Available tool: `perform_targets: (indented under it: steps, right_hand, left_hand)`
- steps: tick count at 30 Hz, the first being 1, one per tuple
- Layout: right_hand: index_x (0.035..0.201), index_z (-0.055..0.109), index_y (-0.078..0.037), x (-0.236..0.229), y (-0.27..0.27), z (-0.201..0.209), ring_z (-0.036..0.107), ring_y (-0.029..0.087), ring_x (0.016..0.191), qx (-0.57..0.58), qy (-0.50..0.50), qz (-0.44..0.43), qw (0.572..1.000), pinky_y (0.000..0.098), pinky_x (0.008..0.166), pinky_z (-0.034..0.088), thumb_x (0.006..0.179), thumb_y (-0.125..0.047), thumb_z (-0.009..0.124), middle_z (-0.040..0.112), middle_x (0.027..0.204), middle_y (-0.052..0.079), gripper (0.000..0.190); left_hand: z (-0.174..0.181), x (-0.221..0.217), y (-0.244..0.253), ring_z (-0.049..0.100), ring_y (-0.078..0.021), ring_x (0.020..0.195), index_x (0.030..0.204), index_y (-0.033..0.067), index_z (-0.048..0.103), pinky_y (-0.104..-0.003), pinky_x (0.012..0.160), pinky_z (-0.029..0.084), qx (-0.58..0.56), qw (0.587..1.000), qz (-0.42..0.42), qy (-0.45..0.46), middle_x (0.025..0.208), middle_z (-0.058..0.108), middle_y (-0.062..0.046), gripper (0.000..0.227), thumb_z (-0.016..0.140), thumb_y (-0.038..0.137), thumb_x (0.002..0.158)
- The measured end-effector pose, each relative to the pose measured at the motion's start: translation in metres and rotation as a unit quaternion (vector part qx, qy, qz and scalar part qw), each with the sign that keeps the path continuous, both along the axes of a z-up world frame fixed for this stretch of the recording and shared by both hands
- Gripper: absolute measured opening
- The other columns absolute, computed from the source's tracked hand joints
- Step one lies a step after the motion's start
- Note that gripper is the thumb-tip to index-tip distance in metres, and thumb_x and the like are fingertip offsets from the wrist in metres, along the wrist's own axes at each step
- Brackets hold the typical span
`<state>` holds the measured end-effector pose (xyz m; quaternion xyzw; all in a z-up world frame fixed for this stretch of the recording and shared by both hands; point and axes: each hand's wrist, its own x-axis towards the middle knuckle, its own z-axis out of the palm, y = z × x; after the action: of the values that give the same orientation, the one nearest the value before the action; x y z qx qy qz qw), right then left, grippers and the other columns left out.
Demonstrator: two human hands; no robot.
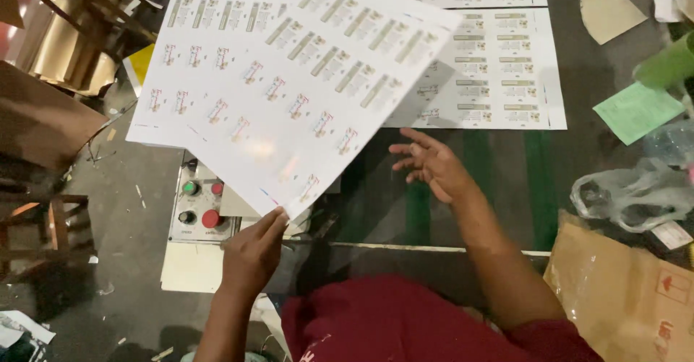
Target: The person repeatedly picks up printed sheets from a stack on a machine and places them onto a separate pile on the right side of the table. The task involves continuous manual sorting of the papers in a workshop environment.
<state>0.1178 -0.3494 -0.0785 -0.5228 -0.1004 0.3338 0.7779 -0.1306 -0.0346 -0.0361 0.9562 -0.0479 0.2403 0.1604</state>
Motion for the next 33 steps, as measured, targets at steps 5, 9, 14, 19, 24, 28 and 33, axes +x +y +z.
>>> perform_targets:
  steps: [5, 9, 14, 19, 24, 28, 33]
  right_hand:
    - [0.127, 0.06, -0.005, 0.012, 0.002, -0.036, 0.072, 0.02, 0.084, -0.028, 0.044, -0.04, 0.998, 0.0298, 0.06, 0.052, 0.104, -0.024, 0.055, 0.073, 0.109, 0.009, 0.031]
    - [0.123, 0.063, 0.0, -0.004, -0.009, -0.075, 0.073, 0.021, 0.084, -0.079, 0.034, -0.104, 0.991, 0.0321, 0.06, 0.051, 0.106, -0.018, 0.057, 0.074, 0.104, 0.012, 0.026]
    - [0.126, 0.062, -0.004, -0.032, -0.061, -0.096, 0.071, 0.02, 0.083, -0.065, 0.027, -0.211, 0.975, 0.0319, 0.063, 0.055, 0.104, -0.015, 0.057, 0.073, 0.1, 0.009, 0.025]
    - [0.125, 0.058, -0.003, -0.049, -0.144, -0.145, 0.073, 0.023, 0.083, -0.067, 0.038, -0.298, 0.952, 0.0339, 0.065, 0.057, 0.105, -0.015, 0.06, 0.071, 0.099, 0.009, 0.023]
    - [0.135, 0.059, -0.004, -0.062, -0.202, -0.166, 0.072, 0.024, 0.085, -0.089, 0.025, -0.358, 0.929, 0.0346, 0.065, 0.057, 0.105, -0.011, 0.057, 0.072, 0.105, 0.011, 0.031]
    - [0.135, 0.059, -0.005, -0.078, -0.199, -0.157, 0.072, 0.025, 0.086, -0.141, 0.067, -0.374, 0.914, 0.0353, 0.065, 0.056, 0.106, -0.011, 0.056, 0.072, 0.106, 0.012, 0.03]
    - [0.13, 0.06, -0.002, -0.086, -0.186, -0.152, 0.073, 0.025, 0.089, -0.134, 0.067, -0.354, 0.923, 0.0352, 0.068, 0.057, 0.109, -0.013, 0.057, 0.072, 0.104, 0.012, 0.024]
  left_hand:
    - [-0.007, -0.028, 0.023, 0.074, -0.0288, 0.102, 0.116, 0.0084, 0.072, -0.04, 0.079, 0.059, 0.021, 1.0, -0.002, 0.016, 0.127, 0.073, -0.012, 0.032, 0.069, 0.003, 0.084]
    - [0.007, -0.029, 0.019, 0.069, -0.0337, 0.114, 0.108, 0.0069, 0.073, -0.043, 0.091, 0.056, 0.003, 0.999, -0.005, 0.033, 0.127, 0.071, -0.014, 0.032, 0.078, 0.018, 0.078]
    - [0.027, -0.007, 0.005, 0.071, -0.0314, 0.109, 0.108, 0.0012, 0.074, -0.042, 0.091, 0.057, -0.046, 0.999, -0.014, 0.008, 0.12, 0.073, -0.014, 0.038, 0.081, 0.028, 0.082]
    - [0.0, 0.043, 0.018, 0.071, -0.0328, 0.115, 0.107, 0.0021, 0.076, -0.044, 0.097, 0.055, -0.017, 0.993, 0.096, -0.067, 0.117, 0.076, -0.012, 0.018, 0.074, 0.014, 0.094]
    - [-0.012, 0.112, 0.041, 0.052, -0.0434, 0.132, 0.131, -0.0071, 0.063, -0.055, 0.106, 0.041, 0.076, 0.974, 0.213, -0.007, 0.14, 0.06, -0.028, 0.067, 0.07, 0.045, 0.09]
    - [-0.005, 0.136, 0.039, 0.041, -0.0451, 0.138, 0.136, -0.0123, 0.05, -0.059, 0.109, 0.033, 0.076, 0.946, 0.258, 0.18, 0.145, 0.048, -0.032, 0.091, 0.061, 0.065, 0.091]
    - [-0.011, 0.146, 0.045, 0.067, -0.047, 0.106, 0.116, -0.0134, 0.065, -0.051, 0.08, 0.056, 0.138, 0.957, 0.211, 0.146, 0.116, 0.066, -0.038, 0.062, 0.058, 0.046, 0.1]
